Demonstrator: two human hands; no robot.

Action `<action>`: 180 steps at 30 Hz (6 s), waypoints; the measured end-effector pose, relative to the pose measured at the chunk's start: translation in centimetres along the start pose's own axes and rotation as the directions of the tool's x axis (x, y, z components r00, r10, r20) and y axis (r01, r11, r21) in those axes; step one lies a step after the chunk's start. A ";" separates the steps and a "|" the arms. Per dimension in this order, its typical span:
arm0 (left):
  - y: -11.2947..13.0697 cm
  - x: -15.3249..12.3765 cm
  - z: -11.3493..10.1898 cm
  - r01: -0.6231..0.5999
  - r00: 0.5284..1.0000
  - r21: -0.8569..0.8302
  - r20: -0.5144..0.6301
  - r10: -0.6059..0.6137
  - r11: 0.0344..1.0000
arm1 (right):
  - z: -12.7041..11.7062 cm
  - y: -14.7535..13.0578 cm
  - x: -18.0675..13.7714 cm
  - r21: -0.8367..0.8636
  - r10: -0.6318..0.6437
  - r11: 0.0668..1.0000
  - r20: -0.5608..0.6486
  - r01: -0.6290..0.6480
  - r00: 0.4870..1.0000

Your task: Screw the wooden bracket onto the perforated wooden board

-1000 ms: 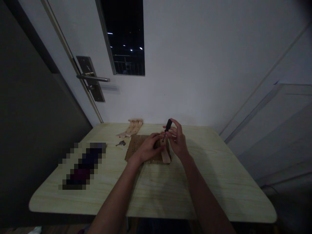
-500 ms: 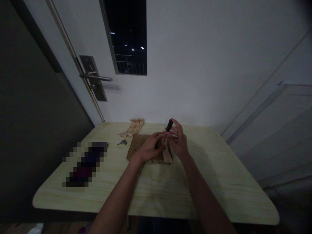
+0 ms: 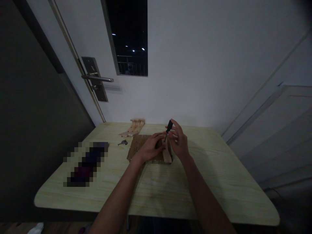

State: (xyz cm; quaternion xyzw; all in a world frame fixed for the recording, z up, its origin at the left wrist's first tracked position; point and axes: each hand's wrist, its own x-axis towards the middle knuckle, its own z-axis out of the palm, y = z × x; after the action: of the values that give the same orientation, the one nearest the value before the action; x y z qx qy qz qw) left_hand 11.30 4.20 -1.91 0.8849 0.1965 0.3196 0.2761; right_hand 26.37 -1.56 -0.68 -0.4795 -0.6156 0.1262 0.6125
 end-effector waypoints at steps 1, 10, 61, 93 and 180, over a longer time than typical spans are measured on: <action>0.0 0.0 0.0 -0.001 1.000 -0.003 0.002 0.001 1.000 | 0.0 0.1 0.0 -0.001 0.004 1.000 -0.008 -0.004 1.000; -0.1 0.1 0.1 0.016 1.000 -0.008 0.001 -0.016 1.000 | 0.4 0.5 0.1 -0.037 0.015 0.999 -0.072 -0.018 0.997; 0.4 0.1 -0.1 0.021 1.000 0.001 -0.015 -0.021 1.000 | 0.5 0.1 -0.1 -0.026 0.037 0.999 -0.075 -0.039 0.996; 0.5 0.1 -0.1 0.021 1.000 0.015 -0.012 -0.021 1.000 | 0.1 0.1 -0.1 -0.047 0.031 0.998 -0.060 -0.034 0.998; 0.9 0.3 -0.1 0.082 0.997 0.015 -0.011 -0.082 0.997 | 0.1 -0.1 -0.1 -0.061 0.041 0.997 -0.060 -0.045 0.997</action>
State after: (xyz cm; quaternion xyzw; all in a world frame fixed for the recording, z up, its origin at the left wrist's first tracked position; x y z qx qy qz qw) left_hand 11.56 3.66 -1.13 0.8765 0.2366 0.3113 0.2808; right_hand 26.26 -1.68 -0.73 -0.5149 -0.5906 0.1063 0.6122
